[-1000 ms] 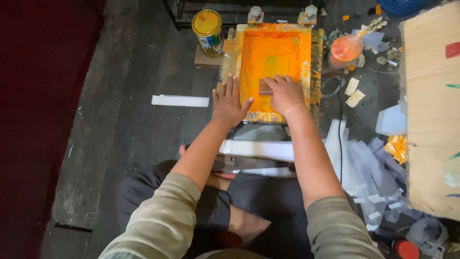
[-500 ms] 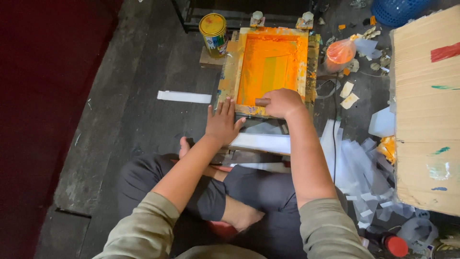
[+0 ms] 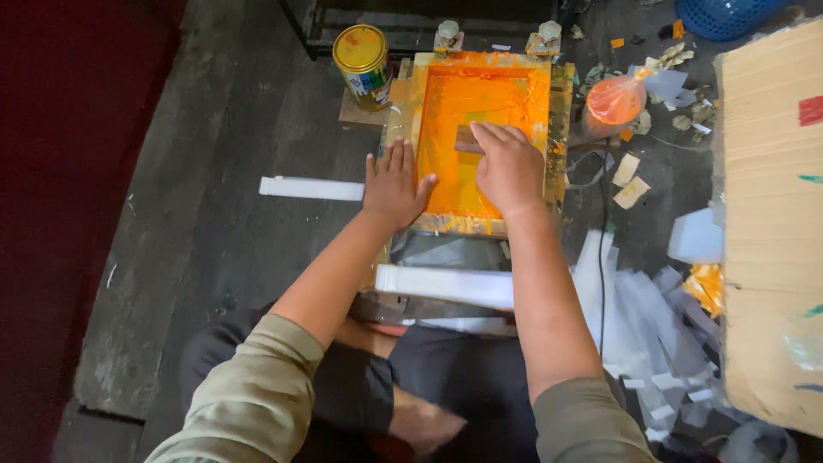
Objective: The person sits on the floor and handles a white strip of material, placing it on a wooden frame. They use a squeegee to spread orange ink across the screen, then remove the strip and place it on the floor.
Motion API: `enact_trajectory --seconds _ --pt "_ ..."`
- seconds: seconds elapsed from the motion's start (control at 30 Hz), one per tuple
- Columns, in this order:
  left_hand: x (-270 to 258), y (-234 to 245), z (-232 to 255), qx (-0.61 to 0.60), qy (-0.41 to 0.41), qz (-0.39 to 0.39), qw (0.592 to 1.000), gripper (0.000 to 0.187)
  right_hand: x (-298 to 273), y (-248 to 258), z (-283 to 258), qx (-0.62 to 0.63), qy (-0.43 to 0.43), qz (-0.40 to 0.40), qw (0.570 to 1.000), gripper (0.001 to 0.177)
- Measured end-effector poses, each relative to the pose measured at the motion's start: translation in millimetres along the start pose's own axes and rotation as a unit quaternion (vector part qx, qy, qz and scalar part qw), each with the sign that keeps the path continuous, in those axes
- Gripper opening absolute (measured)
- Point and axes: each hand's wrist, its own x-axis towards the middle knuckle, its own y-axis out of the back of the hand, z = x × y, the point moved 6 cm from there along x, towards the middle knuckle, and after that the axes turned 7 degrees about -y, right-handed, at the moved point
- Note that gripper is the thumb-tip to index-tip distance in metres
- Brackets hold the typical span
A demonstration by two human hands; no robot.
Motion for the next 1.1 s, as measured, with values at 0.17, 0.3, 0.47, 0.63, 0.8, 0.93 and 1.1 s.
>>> enact_trajectory --seconds 0.17,0.3,0.47,0.63,0.8,0.93,1.1 --pt "32.2 11.3 -3.0 0.010 0.003 -0.003 1.000 0.086 4.0 -28.5 9.6 -0.048 0.007 0.018 0.999 0.054" --pt "27.1 19.4 -0.5 0.020 0.011 -0.020 1.000 0.082 0.2 -69.6 26.1 -0.063 -0.067 -0.195 0.977 0.063" --pt "8.1 9.0 -1.1 0.046 0.009 -0.030 0.998 0.082 -2.0 -63.2 21.0 -0.060 -0.081 -0.244 0.965 0.059" --pt "-37.7 1.4 8.0 0.041 0.003 -0.046 0.998 0.081 -13.8 -34.0 0.3 -0.031 -0.074 -0.300 0.951 0.053" --pt "-81.9 -4.4 19.9 0.025 0.008 -0.062 0.998 0.078 -41.5 8.2 -40.2 0.002 -0.130 -0.384 0.914 0.048" --pt "-102.7 -1.6 23.2 0.013 -0.007 -0.053 0.998 0.079 -45.7 4.2 -33.9 -0.010 -0.121 -0.377 0.918 0.043" --pt "-96.1 -1.0 21.6 0.005 -0.025 -0.023 0.999 0.080 -30.2 7.1 -26.9 -0.032 -0.060 -0.229 0.971 0.027"
